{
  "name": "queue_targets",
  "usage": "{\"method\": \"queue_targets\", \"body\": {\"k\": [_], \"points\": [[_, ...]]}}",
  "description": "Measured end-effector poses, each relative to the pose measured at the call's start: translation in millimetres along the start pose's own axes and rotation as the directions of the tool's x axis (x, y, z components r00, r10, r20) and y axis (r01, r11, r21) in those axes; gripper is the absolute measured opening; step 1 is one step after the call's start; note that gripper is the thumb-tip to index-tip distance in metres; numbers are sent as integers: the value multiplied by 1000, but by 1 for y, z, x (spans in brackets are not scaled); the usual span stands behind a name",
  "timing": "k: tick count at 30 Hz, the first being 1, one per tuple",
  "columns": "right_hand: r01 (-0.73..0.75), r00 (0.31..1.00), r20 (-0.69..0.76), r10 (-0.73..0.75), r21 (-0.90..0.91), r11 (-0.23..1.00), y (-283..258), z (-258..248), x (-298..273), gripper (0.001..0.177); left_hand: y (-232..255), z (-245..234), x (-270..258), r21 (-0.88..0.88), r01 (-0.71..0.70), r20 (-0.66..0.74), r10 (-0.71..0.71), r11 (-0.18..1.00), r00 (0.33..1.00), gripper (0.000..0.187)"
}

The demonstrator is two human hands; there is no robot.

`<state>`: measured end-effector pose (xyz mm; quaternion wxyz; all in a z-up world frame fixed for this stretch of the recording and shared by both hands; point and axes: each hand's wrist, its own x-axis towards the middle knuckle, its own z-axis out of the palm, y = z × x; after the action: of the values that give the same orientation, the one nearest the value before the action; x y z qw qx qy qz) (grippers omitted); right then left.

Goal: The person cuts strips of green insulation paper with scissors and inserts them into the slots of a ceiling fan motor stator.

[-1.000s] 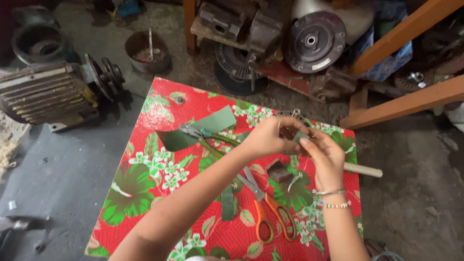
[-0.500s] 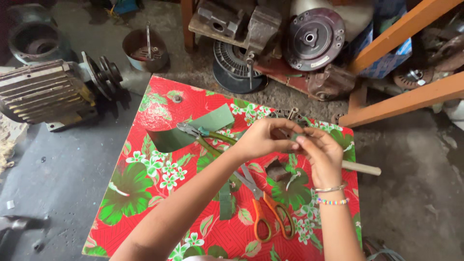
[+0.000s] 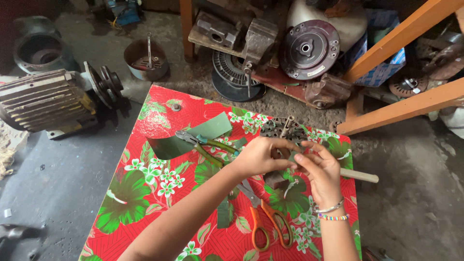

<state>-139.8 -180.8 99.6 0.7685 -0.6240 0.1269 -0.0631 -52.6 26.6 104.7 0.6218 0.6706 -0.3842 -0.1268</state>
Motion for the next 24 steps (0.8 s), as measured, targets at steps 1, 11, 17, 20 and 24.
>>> {"method": "queue_targets", "body": {"k": [1,11,17,20,24], "points": [[-9,1000,7,9,10,1000,1,0,-1,41,1,0,0,0,1,-1,-1,1000,1000,42],[-33,995,96,27,63,997,12,-12,-12,27,-3,-4,-3,-73,104,-24,-106,992,994,37],[-209,978,66,200,206,956,30,-28,-11,30,-2,3,-6,8,-39,22,39,999,999,30],[-255,966,15,257,176,951,38,-38,-16,21,-4,3,-8,-46,-67,48,70,997,996,24],[-278,960,72,269,202,939,40,-42,-17,19,-8,5,-7,-58,-75,60,79,995,995,20]]}}
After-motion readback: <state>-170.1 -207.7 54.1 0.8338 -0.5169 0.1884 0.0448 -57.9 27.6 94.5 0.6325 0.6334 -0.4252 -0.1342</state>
